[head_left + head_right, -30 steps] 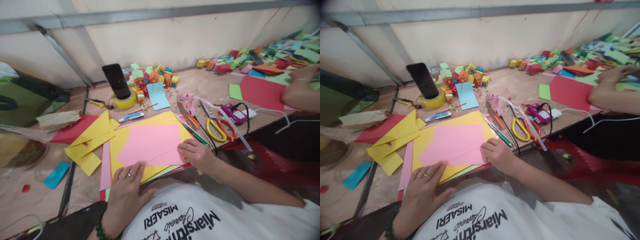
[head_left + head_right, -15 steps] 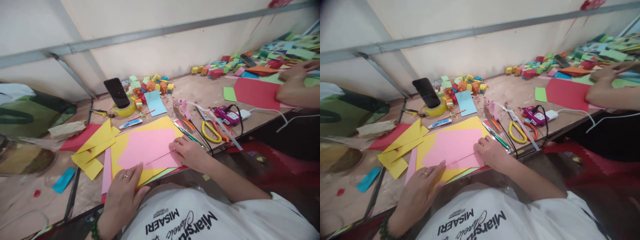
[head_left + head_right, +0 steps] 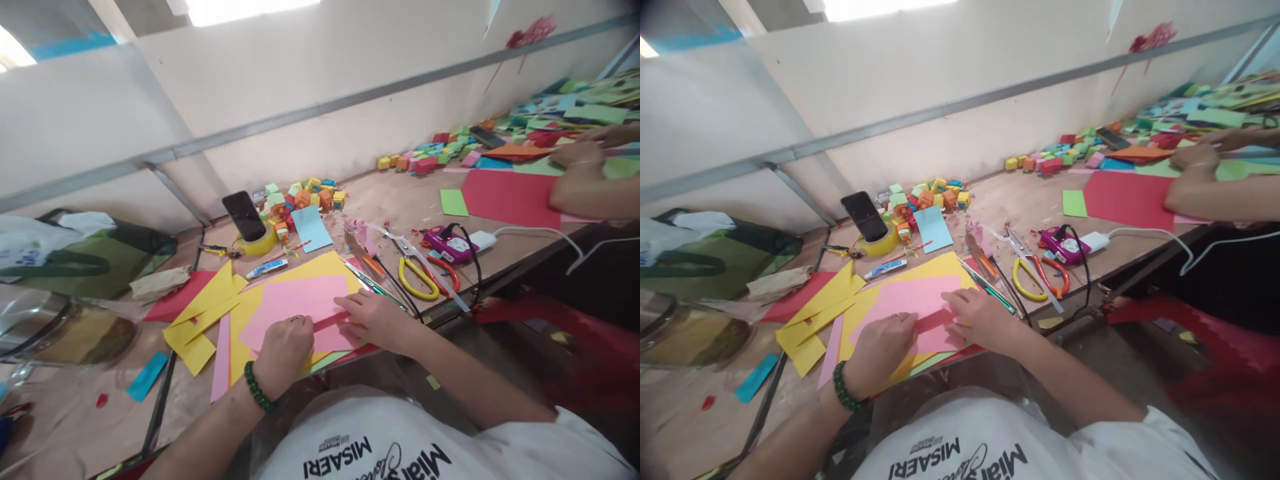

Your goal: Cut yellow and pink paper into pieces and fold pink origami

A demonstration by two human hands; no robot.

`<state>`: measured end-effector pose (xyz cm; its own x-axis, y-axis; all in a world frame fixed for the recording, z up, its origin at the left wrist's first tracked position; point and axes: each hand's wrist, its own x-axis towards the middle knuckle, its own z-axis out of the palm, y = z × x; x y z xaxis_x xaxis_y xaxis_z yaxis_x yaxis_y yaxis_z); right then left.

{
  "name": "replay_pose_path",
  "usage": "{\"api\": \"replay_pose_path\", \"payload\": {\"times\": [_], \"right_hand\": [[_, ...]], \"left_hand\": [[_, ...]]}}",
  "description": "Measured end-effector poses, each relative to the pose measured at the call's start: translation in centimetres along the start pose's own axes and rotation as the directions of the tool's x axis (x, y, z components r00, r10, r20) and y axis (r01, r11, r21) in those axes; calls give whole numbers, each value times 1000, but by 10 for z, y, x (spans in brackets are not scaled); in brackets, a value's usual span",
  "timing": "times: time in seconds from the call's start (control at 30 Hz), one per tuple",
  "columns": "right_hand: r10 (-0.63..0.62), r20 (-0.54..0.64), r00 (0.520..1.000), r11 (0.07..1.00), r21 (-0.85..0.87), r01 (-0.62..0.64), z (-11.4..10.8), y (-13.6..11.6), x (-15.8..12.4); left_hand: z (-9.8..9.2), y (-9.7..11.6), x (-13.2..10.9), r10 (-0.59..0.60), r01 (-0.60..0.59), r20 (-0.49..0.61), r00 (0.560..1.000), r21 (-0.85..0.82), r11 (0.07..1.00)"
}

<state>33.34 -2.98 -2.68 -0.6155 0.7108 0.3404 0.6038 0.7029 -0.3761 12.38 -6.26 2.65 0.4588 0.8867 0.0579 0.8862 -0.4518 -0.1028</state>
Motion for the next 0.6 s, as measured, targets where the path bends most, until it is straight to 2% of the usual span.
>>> {"api": "replay_pose_path", "payload": {"times": [0.07, 0.13, 0.2, 0.27, 0.33, 0.43, 0.5, 0.6], "right_hand": [[116, -171, 978, 973, 219, -77, -2, 6, -2], [270, -289, 918, 879, 463, -113, -8, 9, 0], [374, -321, 870, 726, 685, -60, -19, 6, 7], [390, -274, 879, 554, 832, 13, -31, -2, 17], [353, -187, 917, 409, 912, 28, -41, -14, 27], [321, -66, 945, 250, 968, -17, -48, -31, 40], [341, -23, 940, 202, 978, -49, -47, -38, 46], [382, -13, 924, 212, 974, -74, -42, -41, 52]], "left_hand": [[-22, -12, 1, -84, 68, -81, 993, -191, 979], [-46, -25, 1, -179, 112, -109, 978, -451, 885], [-66, -38, 0, -232, 144, -36, 972, -688, 711], [-76, -47, -1, -220, 195, 89, 971, -828, 525], [-76, -52, -2, -171, 247, 194, 966, -888, 388], [-67, -55, 0, -75, 288, 279, 957, -908, 304], [-59, -54, 2, -26, 302, 308, 951, -908, 291], [-51, -54, 5, 2, 326, 338, 941, -909, 260]]}}
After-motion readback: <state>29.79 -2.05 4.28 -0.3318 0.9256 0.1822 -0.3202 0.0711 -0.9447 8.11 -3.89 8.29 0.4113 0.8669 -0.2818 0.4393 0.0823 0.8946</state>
